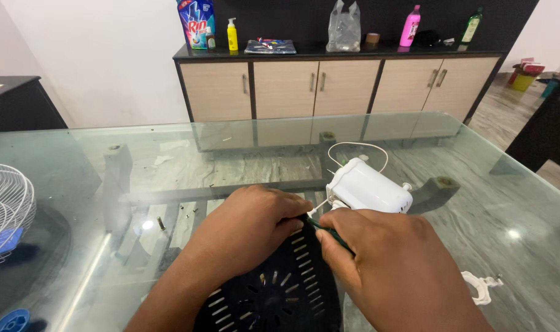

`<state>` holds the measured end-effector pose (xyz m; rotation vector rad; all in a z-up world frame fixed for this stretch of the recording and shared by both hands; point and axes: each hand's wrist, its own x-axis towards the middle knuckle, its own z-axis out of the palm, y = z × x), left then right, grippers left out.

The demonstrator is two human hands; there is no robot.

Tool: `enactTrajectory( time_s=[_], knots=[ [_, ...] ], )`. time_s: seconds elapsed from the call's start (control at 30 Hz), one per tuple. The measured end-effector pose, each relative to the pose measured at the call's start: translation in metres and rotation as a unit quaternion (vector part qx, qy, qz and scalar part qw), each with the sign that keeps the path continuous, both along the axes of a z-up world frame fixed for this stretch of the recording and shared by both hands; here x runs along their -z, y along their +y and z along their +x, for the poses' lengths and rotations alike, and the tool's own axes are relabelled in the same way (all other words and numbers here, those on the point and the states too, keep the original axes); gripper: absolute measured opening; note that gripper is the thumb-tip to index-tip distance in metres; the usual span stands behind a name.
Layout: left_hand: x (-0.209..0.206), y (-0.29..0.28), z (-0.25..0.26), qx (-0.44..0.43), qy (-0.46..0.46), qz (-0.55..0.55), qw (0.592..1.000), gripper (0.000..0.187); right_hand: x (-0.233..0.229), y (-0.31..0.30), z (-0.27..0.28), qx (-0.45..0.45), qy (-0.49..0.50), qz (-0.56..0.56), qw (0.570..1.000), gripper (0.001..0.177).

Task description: The person uses a screwdriver to remove screws from the base of a white desk fan, then detaches the motor housing from the stand. The person handles the fan base, motor housing, and screwdriver on a glass table.

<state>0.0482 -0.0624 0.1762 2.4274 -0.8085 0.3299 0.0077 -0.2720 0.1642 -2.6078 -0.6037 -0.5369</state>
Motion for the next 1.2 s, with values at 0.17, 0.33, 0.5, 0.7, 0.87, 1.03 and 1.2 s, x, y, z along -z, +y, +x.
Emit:
enactTrajectory(
  time_s=[0.17, 0.33, 0.5, 0.7, 0.87, 1.03, 1.2],
  knots=[
    [0.001, -0.001, 0.002, 0.004, -0.023, 0.009, 1.000, 0.028, -0.010, 0.009, -0.004, 0.020, 0.031, 0.006, 0.999, 0.028],
    [0.000, 0.000, -0.002, -0.006, -0.019, 0.017, 1.000, 0.034, -0.027, 0.011, -0.008, 0.041, 0.074, -0.039, 0.996, 0.027],
    [-0.010, 0.011, -0.009, 0.045, -0.065, -0.007, 0.997, 0.054, -0.053, 0.005, -0.010, 0.115, 0.232, 0.057, 0.964, 0.031],
    [-0.031, 0.046, -0.006, -0.175, 0.049, 0.042, 0.983, 0.047, -0.031, 0.004, 0.012, 0.017, 0.061, 0.150, 0.987, 0.041],
    [-0.022, 0.076, 0.011, -0.332, 0.140, 0.128, 0.924, 0.051, 0.001, 0.023, 0.045, -0.060, -0.006, 0.151, 0.987, 0.045],
    [0.027, 0.089, 0.047, -0.239, 0.249, 0.208, 0.915, 0.047, 0.006, 0.036, 0.051, -0.085, 0.100, 0.074, 0.989, 0.077],
    [0.054, 0.075, 0.066, -0.167, 0.228, 0.200, 0.938, 0.036, -0.012, 0.036, 0.044, -0.060, 0.248, 0.045, 0.966, 0.065]
  ],
)
